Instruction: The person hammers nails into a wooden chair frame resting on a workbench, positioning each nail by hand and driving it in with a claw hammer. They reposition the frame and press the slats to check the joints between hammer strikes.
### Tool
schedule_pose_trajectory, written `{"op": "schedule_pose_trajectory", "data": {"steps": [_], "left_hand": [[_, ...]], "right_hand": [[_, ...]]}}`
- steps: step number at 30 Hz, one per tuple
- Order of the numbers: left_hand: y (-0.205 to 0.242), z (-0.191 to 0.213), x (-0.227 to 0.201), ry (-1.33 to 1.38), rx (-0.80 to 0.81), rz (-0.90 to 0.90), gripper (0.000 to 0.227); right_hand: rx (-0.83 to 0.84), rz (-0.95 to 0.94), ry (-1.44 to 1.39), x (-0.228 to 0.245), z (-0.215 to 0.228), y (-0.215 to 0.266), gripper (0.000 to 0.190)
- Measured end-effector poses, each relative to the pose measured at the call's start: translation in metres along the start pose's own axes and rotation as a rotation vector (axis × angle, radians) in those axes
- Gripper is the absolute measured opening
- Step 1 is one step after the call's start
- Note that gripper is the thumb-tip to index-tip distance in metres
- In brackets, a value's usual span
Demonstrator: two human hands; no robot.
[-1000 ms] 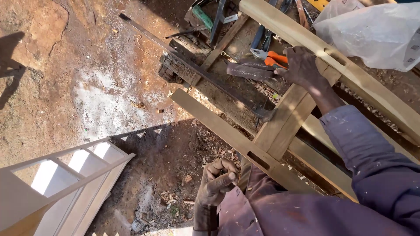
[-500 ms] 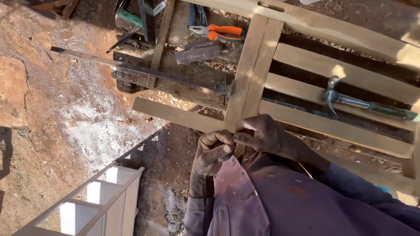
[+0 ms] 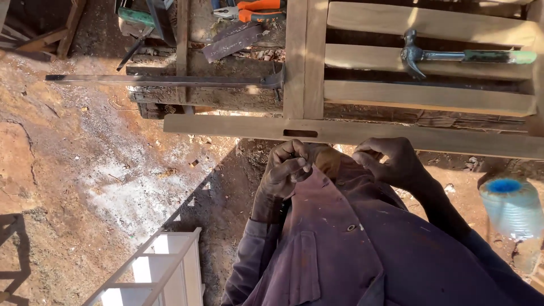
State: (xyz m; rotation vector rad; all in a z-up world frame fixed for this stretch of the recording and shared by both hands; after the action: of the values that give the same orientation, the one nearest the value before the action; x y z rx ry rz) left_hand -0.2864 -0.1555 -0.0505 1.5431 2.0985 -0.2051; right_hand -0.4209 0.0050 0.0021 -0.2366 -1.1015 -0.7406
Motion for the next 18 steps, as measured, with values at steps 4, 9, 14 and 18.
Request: {"op": "schedule_pose_trajectory", "data": {"steps": [4, 9, 14, 18], "left_hand": [[-0.001, -0.010, -0.008, -0.064, -0.051, 0.026, 0.008], [-0.011, -0.006, -0.007, -0.313, -0.151, 0.099, 0.008], [-0.039, 0.010, -0.001, -0.448, -0.262, 0.051, 0.004], [-0.075, 0.022, 0.002, -0.622, -0.324, -0.020, 0.007]], "right_hand": [[-0.103, -0.092, 0.021, -0.028, 0.018, 0.033, 0.014], [-0.191, 0.027, 0.244, -0.030, 0.051, 0.038, 0.027], [-0.292, 0.086, 0.329, -0.060, 0.101, 0.021, 0.016], [-0.327, 0.147, 0.357, -0.087, 0.147, 0.002, 0.020]]}}
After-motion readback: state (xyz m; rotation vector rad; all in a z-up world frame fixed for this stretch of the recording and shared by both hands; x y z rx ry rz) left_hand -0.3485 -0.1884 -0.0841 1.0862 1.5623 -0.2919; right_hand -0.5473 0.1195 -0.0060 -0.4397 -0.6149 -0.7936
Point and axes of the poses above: each hand's wrist, its own y-axis away from the middle knuckle, its own z-axis out of the back of the hand, x = y × z, the point moved 8 cm from there along -y, towards the middle knuckle, and after that the axes turned 5 degrees about -x, right-handed, at the moved point
